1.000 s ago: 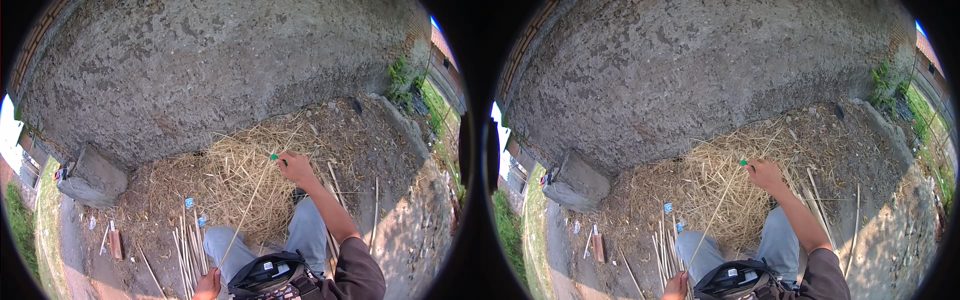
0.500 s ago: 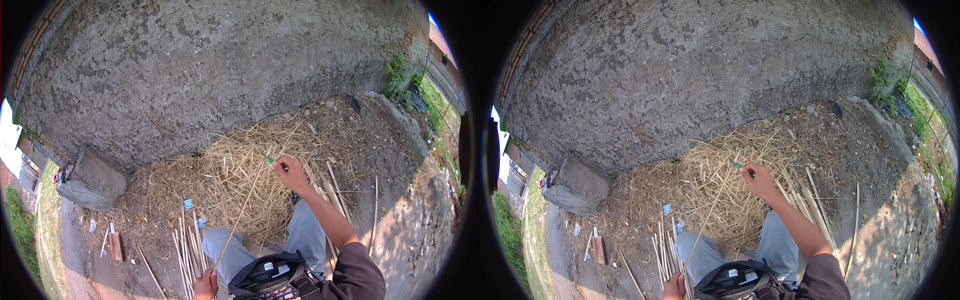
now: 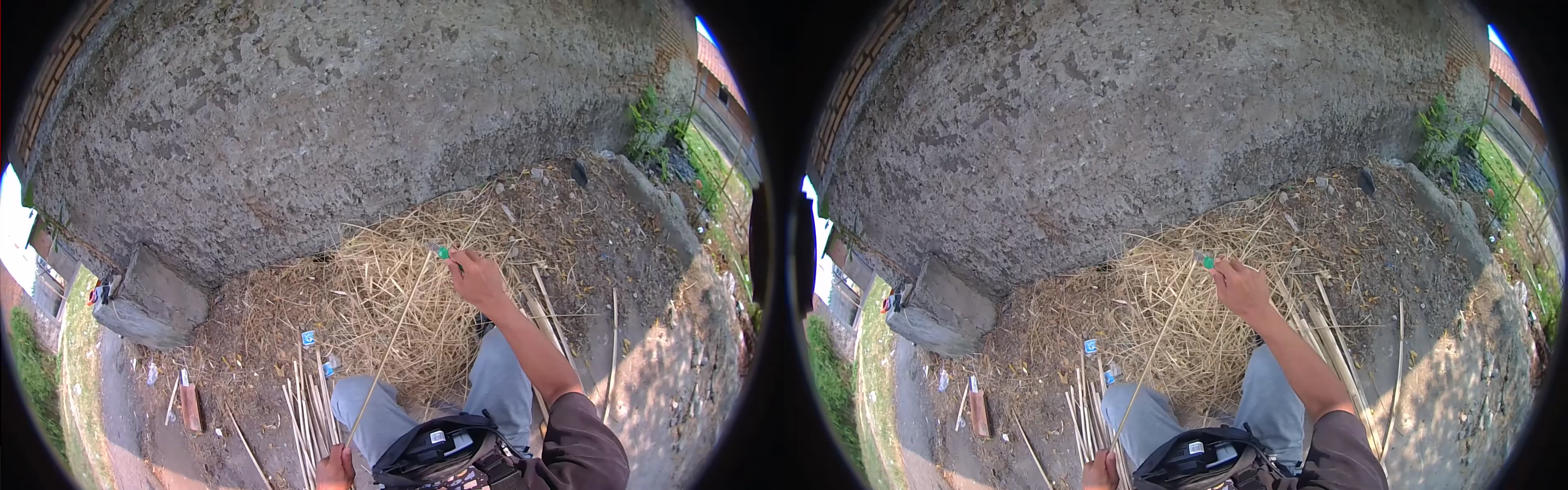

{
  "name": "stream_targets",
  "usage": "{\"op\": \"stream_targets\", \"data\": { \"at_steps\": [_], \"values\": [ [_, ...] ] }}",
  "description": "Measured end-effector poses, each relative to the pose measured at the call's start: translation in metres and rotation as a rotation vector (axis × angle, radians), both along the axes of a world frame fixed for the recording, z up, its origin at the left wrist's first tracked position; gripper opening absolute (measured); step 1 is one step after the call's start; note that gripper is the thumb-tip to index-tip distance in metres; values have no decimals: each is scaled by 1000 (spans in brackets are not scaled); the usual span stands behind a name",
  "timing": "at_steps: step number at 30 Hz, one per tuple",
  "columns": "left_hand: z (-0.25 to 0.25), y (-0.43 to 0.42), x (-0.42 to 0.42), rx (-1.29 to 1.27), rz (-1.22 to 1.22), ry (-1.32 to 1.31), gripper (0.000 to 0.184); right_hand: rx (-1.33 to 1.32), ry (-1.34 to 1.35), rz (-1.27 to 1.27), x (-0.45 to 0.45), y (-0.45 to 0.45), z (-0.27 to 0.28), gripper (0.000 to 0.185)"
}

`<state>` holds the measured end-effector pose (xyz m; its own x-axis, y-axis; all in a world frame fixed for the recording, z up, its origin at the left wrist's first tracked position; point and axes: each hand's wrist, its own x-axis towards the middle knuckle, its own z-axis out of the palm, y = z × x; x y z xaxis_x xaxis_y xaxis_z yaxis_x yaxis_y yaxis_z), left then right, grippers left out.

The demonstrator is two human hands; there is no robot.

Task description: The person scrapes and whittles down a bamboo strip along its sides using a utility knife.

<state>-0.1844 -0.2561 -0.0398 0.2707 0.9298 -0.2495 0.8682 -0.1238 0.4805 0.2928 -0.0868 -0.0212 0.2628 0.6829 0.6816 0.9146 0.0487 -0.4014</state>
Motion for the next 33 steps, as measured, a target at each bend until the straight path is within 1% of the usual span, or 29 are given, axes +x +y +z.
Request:
{"op": "stream_targets", "data": {
  "at_steps": [2, 4, 5, 7, 8, 10, 11, 12, 14, 17, 18, 20, 21, 23, 27, 29, 33],
  "values": [
    [5, -6, 0, 107, -25, 21, 34, 4, 15, 31, 1, -1, -6, 19],
    [3, -9, 0, 130, -33, 3, 31, -83, 362, 67, 4, 3, -16, 26],
    [1, -8, 1, 162, -42, -20, 28, -83, 358, 67, 4, 5, -21, 26],
    [-6, -5, 4, 274, -87, -34, 23, -169, 1297, 255, -4, 7, -15, 29],
    [-11, -5, 3, 274, -86, -39, 23, -169, 1292, 255, -6, 7, -12, 29],
    [-16, -2, 1, 336, -80, -20, 23, -131, 1647, 295, -20, -4, 19, 35],
    [-17, -1, 2, 410, -91, -37, 23, -84, 1636, 302, -21, -5, 23, 37],
    [-14, 0, 4, 411, -91, -36, 23, -82, 1636, 302, -19, -3, 20, 37],
    [-7, 0, 7, 488, -79, -42, 23, -161, 1522, 324, -13, -2, 8, 35],
    [-15, 0, 2, 530, -73, -23, 23, -120, 1550, 350, -20, -4, 19, 30],
    [-14, -1, 2, 530, -71, -23, 23, -121, 1550, 352, -22, -3, 20, 30],
    [-10, -3, 1, 419, -33, -7, 23, -130, 1522, 305, -26, -2, 22, 27],
    [-11, -3, -1, 418, -29, -6, 23, -134, 1522, 306, -26, -3, 21, 27],
    [-15, -3, -3, 490, -68, 9, 23, -168, 1536, 368, -26, -5, 20, 34],
    [-13, -3, -6, 492, -80, -16, 23, -210, 1492, 389, -31, -7, 19, 39],
    [-12, -4, -6, 415, -52, 6, 24, -216, 1452, 415, -32, -8, 21, 50],
    [-17, -6, -11, 388, -43, -3, 24, -240, 1432, 416, -35, -10, 21, 56]
  ]
}}
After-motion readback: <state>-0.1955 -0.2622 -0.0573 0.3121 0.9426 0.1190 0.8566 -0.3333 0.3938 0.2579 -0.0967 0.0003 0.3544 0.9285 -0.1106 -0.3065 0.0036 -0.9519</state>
